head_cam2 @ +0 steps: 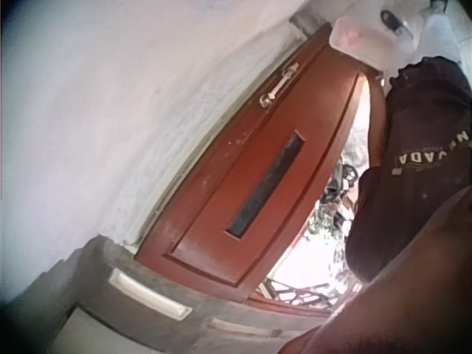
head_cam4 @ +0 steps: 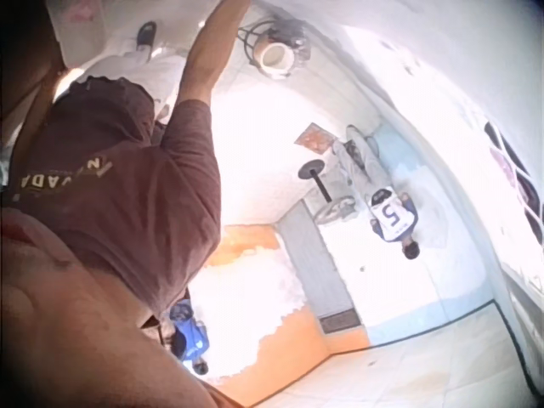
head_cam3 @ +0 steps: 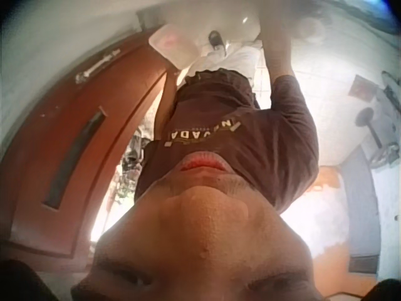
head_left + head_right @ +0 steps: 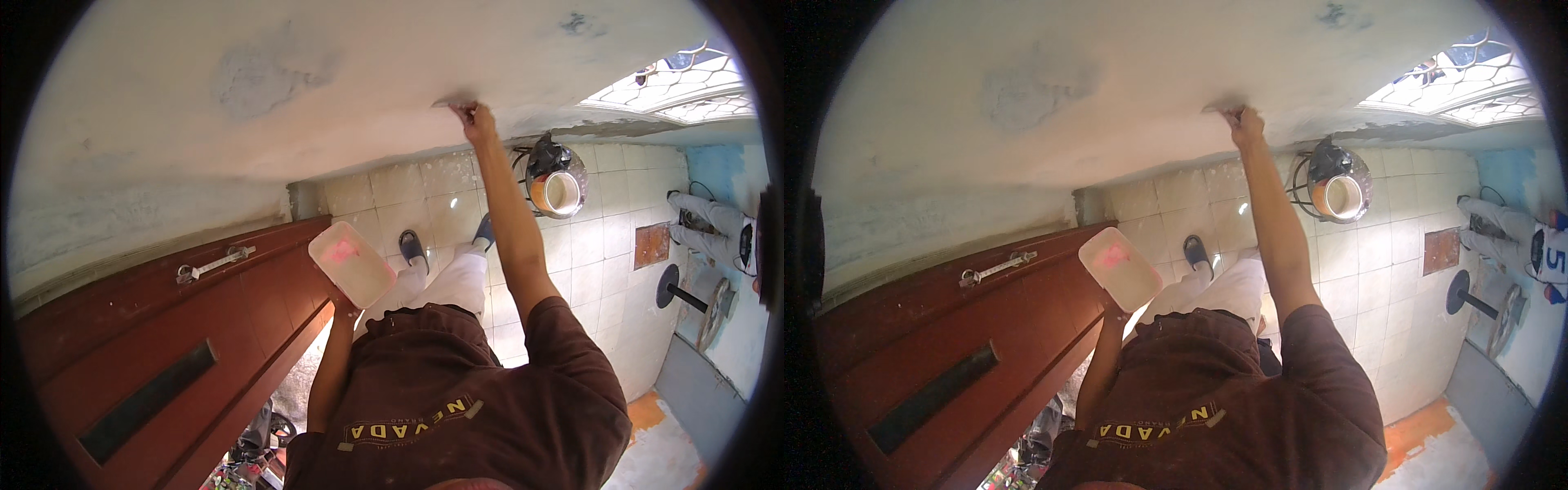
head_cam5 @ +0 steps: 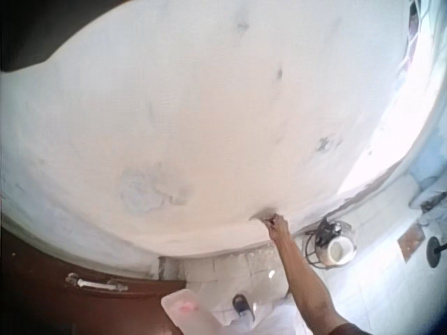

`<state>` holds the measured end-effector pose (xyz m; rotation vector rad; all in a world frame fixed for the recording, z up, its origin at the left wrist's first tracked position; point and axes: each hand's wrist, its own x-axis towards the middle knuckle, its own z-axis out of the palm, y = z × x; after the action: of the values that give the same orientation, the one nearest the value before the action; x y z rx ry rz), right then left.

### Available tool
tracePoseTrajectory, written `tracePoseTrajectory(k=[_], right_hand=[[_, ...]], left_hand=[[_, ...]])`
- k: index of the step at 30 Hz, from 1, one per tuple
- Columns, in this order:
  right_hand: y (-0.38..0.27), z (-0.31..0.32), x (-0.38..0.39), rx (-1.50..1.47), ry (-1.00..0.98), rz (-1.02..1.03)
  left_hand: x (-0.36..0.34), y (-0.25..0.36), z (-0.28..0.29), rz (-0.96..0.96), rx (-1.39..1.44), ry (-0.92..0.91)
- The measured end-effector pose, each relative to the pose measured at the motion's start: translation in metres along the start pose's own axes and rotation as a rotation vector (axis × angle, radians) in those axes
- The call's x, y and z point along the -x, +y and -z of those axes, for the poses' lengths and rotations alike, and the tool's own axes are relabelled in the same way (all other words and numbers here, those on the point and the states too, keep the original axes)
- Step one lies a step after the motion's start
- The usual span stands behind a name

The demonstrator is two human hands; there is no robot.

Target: The person patches a wall by repeatedly scooping pink compound from a plastic container with a spatula and spreading it onto the wall surface.

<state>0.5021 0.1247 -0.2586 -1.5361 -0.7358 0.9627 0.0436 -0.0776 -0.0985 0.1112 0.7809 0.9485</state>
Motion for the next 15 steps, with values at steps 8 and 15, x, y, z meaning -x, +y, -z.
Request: tracePoseTrajectory(k=[8,15], right_hand=[[-0.079,-0.007,0.098,-0.789,0.296,-0.33],[-0.03,-0.086,0.032,-0.605,0.645,-0.144]], left_hand=[[0.012,-0.011,0.042,-0.118,0.039,0.08],[0.001,-0.003,0.045,-0.081,-0.091,0.127]])
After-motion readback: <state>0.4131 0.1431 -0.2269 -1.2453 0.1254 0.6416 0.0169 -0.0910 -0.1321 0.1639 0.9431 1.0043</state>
